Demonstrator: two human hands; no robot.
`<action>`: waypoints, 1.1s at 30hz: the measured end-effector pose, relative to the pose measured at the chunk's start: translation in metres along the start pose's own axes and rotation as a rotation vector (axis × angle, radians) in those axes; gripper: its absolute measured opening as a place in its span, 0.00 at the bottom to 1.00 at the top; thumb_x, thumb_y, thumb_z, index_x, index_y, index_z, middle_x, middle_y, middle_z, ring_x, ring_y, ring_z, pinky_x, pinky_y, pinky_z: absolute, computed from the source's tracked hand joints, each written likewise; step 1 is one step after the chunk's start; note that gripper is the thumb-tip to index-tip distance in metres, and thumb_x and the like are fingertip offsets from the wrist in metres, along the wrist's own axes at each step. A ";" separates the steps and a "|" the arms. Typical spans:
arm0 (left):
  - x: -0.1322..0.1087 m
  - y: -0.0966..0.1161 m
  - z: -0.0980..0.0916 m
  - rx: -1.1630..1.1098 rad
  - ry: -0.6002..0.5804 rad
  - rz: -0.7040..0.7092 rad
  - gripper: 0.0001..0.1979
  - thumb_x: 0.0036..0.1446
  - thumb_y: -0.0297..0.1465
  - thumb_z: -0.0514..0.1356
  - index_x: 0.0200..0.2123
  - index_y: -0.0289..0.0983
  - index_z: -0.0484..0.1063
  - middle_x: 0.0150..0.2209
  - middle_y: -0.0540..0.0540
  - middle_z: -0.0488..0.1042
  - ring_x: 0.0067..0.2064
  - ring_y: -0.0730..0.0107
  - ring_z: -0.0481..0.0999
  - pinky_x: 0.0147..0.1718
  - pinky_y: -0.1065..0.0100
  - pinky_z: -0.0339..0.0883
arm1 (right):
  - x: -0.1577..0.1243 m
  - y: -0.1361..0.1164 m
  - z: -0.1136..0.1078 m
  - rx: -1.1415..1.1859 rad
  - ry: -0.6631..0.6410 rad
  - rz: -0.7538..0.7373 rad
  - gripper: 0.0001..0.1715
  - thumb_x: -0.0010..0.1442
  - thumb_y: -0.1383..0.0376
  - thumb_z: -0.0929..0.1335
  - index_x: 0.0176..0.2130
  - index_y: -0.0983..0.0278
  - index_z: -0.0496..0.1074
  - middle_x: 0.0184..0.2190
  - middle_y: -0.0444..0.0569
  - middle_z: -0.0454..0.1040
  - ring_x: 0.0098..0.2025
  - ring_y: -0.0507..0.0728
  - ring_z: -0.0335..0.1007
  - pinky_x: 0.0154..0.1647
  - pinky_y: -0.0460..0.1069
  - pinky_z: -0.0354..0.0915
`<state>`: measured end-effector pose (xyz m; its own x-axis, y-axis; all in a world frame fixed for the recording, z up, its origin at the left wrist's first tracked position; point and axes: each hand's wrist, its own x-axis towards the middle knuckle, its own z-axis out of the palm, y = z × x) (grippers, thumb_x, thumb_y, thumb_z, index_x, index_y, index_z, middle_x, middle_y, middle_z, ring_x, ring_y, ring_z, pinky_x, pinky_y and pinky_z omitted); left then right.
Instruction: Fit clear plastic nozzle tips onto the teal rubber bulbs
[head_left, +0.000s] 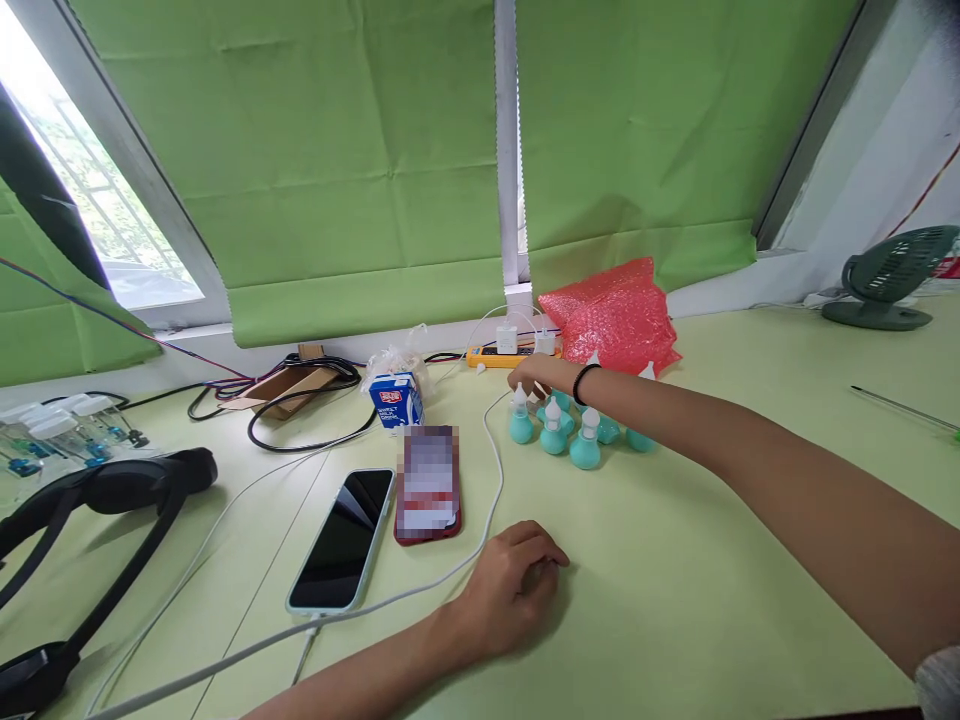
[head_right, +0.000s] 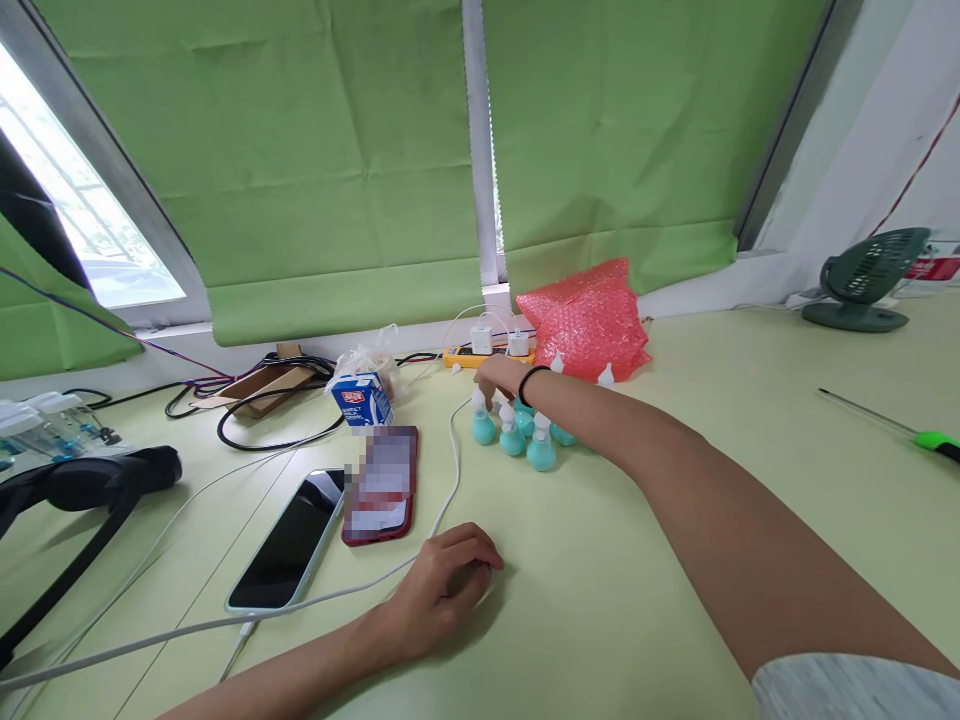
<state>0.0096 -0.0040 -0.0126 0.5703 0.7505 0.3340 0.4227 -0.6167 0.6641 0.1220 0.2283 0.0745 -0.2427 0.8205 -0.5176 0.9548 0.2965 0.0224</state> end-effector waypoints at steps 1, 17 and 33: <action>0.000 0.000 0.000 0.003 0.000 0.002 0.12 0.47 0.19 0.49 0.31 0.33 0.70 0.31 0.43 0.70 0.33 0.69 0.69 0.32 0.71 0.63 | 0.001 0.000 0.001 0.010 -0.009 0.004 0.12 0.44 0.62 0.68 0.29 0.70 0.72 0.26 0.53 0.74 0.31 0.58 0.69 0.33 0.53 0.63; -0.001 0.001 0.000 0.009 0.002 0.021 0.12 0.46 0.19 0.49 0.31 0.33 0.70 0.30 0.44 0.70 0.32 0.70 0.69 0.31 0.71 0.64 | 0.010 0.009 -0.006 0.043 -0.132 -0.128 0.16 0.58 0.63 0.61 0.46 0.67 0.62 0.44 0.51 0.64 0.41 0.55 0.65 0.39 0.54 0.64; -0.001 -0.001 0.002 0.018 -0.020 0.010 0.12 0.48 0.19 0.49 0.31 0.32 0.70 0.31 0.43 0.70 0.33 0.70 0.69 0.32 0.71 0.63 | -0.011 0.046 -0.020 0.151 0.118 -0.354 0.21 0.39 0.57 0.70 0.33 0.68 0.69 0.26 0.47 0.71 0.27 0.52 0.66 0.26 0.46 0.61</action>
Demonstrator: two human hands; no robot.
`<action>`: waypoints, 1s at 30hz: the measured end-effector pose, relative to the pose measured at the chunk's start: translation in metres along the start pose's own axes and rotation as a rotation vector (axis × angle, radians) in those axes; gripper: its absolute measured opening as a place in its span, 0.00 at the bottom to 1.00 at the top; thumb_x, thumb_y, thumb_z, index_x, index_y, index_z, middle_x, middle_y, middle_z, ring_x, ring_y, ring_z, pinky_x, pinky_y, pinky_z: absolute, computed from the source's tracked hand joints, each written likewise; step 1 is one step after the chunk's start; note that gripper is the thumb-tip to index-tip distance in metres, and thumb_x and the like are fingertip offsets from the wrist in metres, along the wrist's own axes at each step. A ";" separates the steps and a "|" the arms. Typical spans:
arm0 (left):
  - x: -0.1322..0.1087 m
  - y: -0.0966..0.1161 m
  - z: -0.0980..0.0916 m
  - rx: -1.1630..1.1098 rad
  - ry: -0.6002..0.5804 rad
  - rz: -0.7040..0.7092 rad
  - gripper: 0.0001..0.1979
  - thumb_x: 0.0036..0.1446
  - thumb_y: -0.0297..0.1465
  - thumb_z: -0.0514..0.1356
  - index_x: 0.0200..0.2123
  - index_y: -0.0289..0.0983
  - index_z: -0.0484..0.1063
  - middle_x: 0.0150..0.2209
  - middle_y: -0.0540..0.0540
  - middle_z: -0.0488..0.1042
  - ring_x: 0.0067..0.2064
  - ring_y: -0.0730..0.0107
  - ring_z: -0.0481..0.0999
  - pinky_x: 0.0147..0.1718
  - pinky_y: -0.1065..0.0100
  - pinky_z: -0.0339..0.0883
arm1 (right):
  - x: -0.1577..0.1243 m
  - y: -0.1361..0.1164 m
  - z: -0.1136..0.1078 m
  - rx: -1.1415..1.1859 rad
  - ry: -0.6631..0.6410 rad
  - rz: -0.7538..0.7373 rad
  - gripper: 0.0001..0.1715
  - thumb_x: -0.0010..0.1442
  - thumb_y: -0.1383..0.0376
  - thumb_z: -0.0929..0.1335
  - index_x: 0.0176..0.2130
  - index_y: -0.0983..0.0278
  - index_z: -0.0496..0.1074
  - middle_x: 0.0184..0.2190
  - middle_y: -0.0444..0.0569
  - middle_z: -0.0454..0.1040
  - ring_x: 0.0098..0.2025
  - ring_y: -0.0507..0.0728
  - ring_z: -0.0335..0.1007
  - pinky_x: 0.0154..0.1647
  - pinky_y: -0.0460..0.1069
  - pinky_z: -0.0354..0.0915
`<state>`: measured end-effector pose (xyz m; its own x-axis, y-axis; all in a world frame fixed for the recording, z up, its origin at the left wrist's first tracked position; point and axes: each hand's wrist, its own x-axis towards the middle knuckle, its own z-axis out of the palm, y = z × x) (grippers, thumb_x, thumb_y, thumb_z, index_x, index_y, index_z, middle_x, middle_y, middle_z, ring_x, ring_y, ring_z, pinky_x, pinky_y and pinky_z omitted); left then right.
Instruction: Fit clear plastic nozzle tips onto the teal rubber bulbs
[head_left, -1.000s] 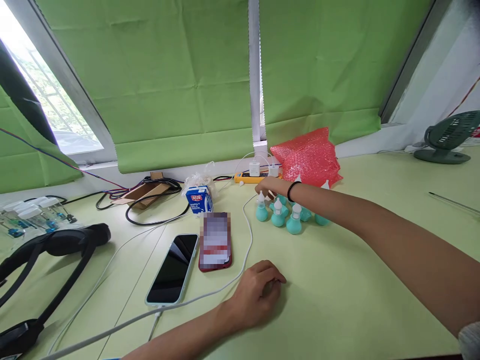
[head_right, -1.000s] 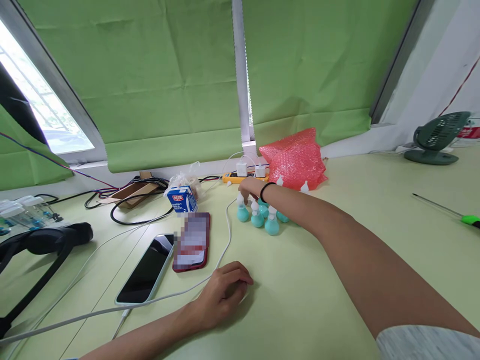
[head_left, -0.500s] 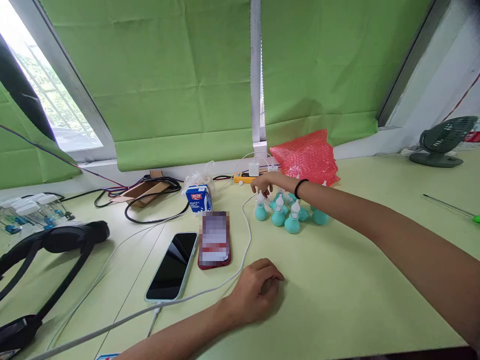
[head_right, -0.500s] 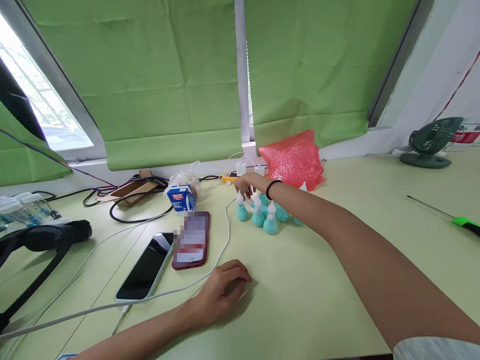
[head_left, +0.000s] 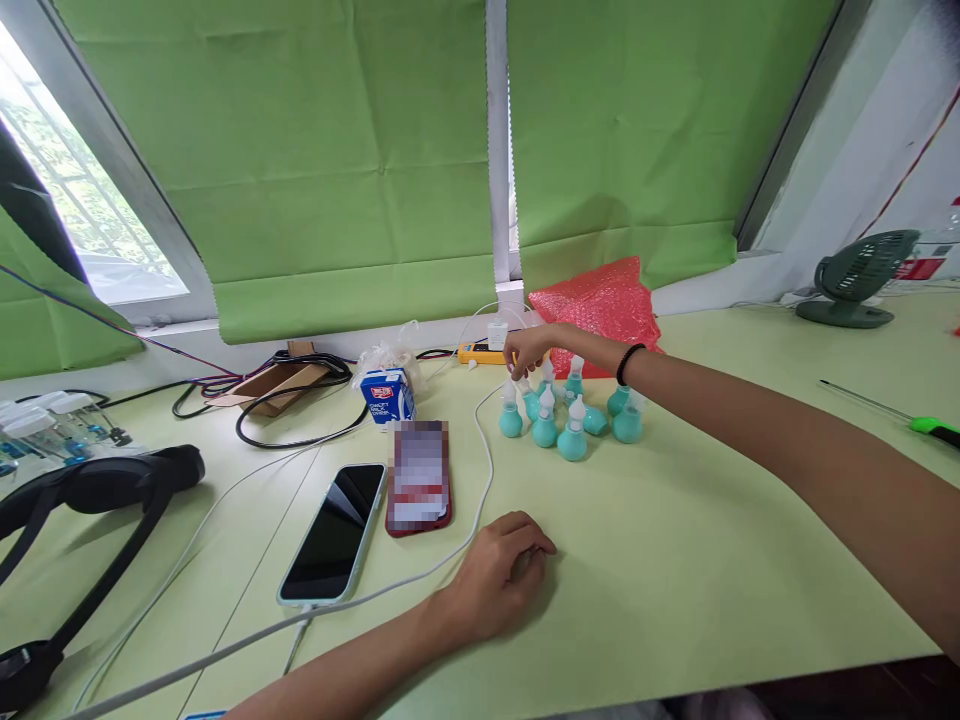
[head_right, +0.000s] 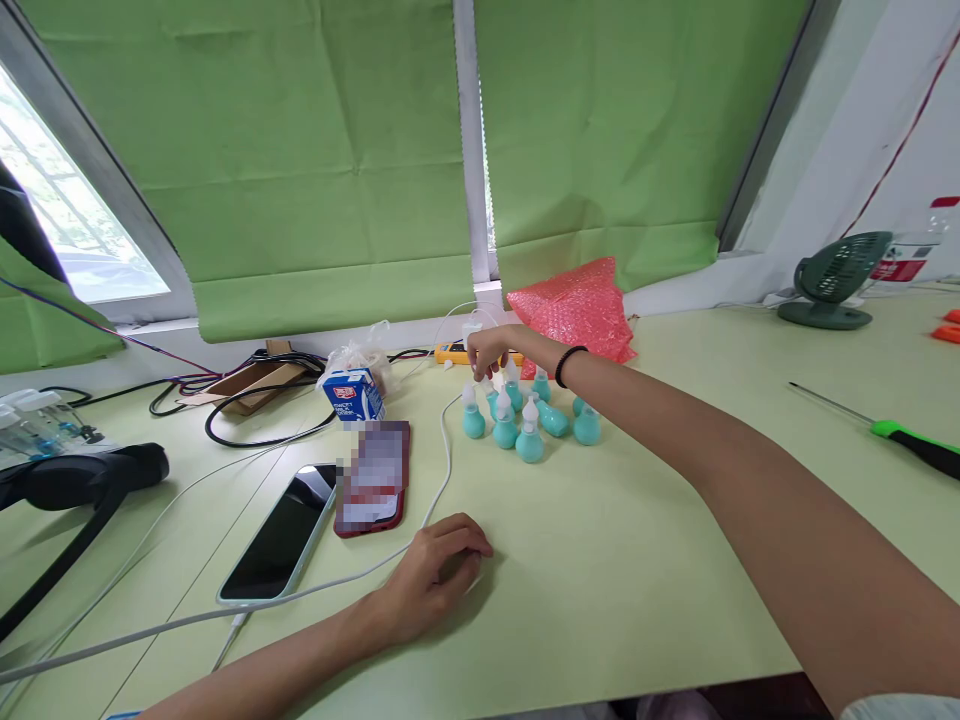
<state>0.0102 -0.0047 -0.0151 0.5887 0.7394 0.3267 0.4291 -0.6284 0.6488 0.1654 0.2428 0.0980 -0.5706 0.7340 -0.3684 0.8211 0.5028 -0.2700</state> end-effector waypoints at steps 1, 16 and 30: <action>0.000 0.000 0.000 0.001 -0.001 -0.003 0.11 0.49 0.19 0.49 0.31 0.32 0.70 0.31 0.43 0.70 0.33 0.70 0.69 0.33 0.71 0.63 | -0.001 0.001 0.000 0.005 0.017 -0.011 0.21 0.39 0.57 0.70 0.32 0.68 0.69 0.26 0.47 0.71 0.27 0.52 0.67 0.25 0.46 0.61; 0.001 0.001 -0.001 0.006 -0.010 0.020 0.12 0.48 0.19 0.49 0.32 0.34 0.69 0.31 0.44 0.70 0.34 0.69 0.68 0.33 0.70 0.63 | -0.022 -0.014 0.002 -0.096 0.090 -0.023 0.14 0.41 0.62 0.69 0.30 0.68 0.68 0.27 0.48 0.70 0.25 0.51 0.65 0.22 0.44 0.57; 0.000 0.004 -0.003 0.024 -0.024 0.021 0.12 0.49 0.20 0.48 0.32 0.33 0.69 0.31 0.43 0.70 0.34 0.68 0.68 0.33 0.70 0.63 | -0.109 -0.033 0.036 -0.370 0.855 -0.111 0.15 0.55 0.63 0.59 0.42 0.66 0.64 0.42 0.55 0.65 0.43 0.61 0.59 0.36 0.50 0.55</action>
<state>0.0099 -0.0061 -0.0104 0.6137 0.7204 0.3232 0.4328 -0.6493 0.6254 0.1998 0.1296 0.1150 -0.5634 0.6858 0.4608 0.7984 0.5953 0.0902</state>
